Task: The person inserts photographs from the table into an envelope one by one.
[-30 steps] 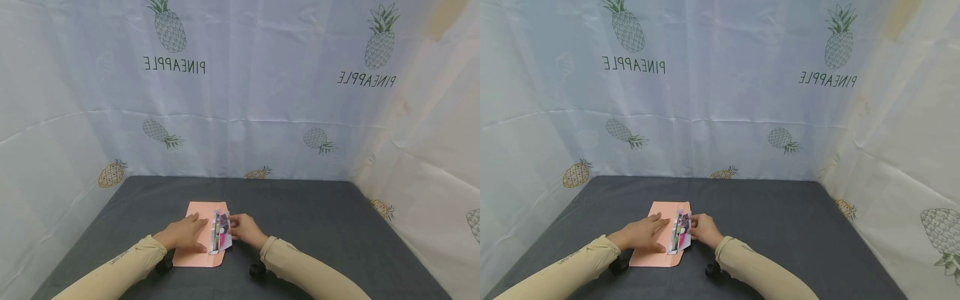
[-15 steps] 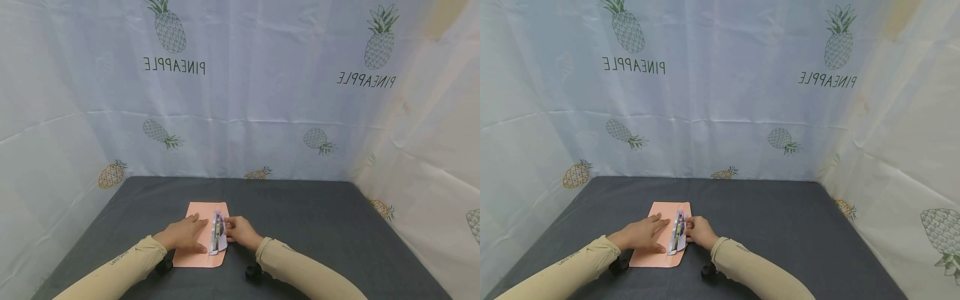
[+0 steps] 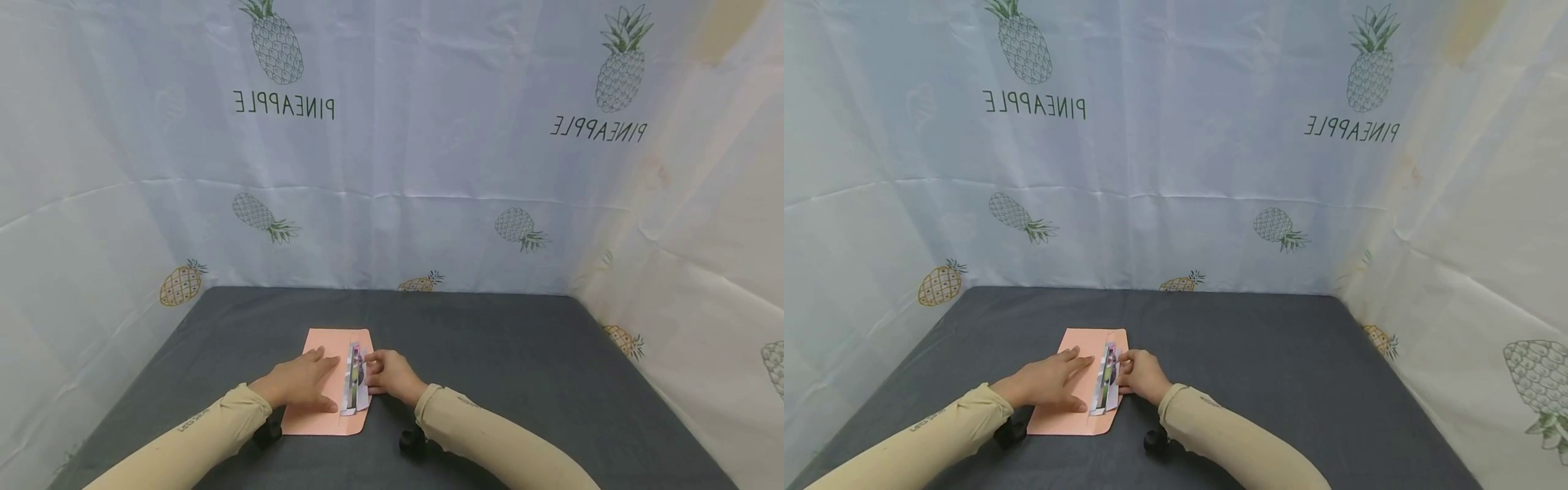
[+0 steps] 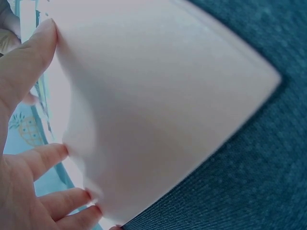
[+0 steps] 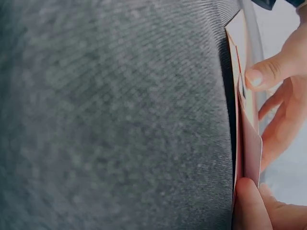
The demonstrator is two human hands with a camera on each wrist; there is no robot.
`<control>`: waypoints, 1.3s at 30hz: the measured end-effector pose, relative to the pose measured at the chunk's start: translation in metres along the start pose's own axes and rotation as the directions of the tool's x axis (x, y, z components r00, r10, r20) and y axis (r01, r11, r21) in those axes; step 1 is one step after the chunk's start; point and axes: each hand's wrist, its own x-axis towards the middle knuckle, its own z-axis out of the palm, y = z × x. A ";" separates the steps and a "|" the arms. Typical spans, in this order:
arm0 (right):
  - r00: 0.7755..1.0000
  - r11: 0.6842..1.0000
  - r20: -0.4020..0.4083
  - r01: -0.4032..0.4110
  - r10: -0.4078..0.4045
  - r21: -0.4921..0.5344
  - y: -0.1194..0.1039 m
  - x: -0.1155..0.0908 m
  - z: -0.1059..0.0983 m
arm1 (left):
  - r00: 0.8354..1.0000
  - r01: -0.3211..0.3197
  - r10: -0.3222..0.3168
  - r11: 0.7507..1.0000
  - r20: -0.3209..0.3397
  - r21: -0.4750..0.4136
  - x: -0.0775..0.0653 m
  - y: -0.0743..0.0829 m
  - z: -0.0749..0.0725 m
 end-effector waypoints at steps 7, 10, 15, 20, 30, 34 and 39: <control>1.000 1.000 0.005 0.016 -0.016 -0.013 0.003 0.003 0.003 | 1.000 0.013 -0.013 1.000 0.002 0.004 -0.001 0.002 -0.001; 1.000 0.999 0.001 0.017 -0.017 -0.031 0.001 0.004 0.005 | 1.000 0.014 -0.014 1.000 0.003 0.003 -0.002 0.002 -0.002; 1.000 0.998 -0.007 0.006 -0.006 -0.058 -0.005 0.004 0.008 | 1.000 0.007 -0.007 1.000 0.001 0.000 -0.003 0.002 -0.002; 1.000 0.998 -0.006 -0.005 0.005 -0.069 -0.007 0.004 0.012 | 1.000 0.005 -0.005 1.000 -0.001 0.000 -0.003 0.002 -0.002; 1.000 0.999 0.002 -0.010 0.011 -0.052 -0.007 0.007 0.013 | 1.000 0.000 0.000 1.000 -0.008 0.004 -0.002 0.000 -0.001; 1.000 0.998 0.015 -0.011 0.012 -0.056 -0.008 0.007 0.012 | 1.000 -0.004 0.004 1.000 -0.010 0.002 -0.002 0.000 -0.002; 1.000 0.998 0.023 -0.014 0.016 -0.062 -0.007 0.009 0.011 | 1.000 -0.001 0.001 1.000 -0.014 0.003 -0.002 0.000 -0.001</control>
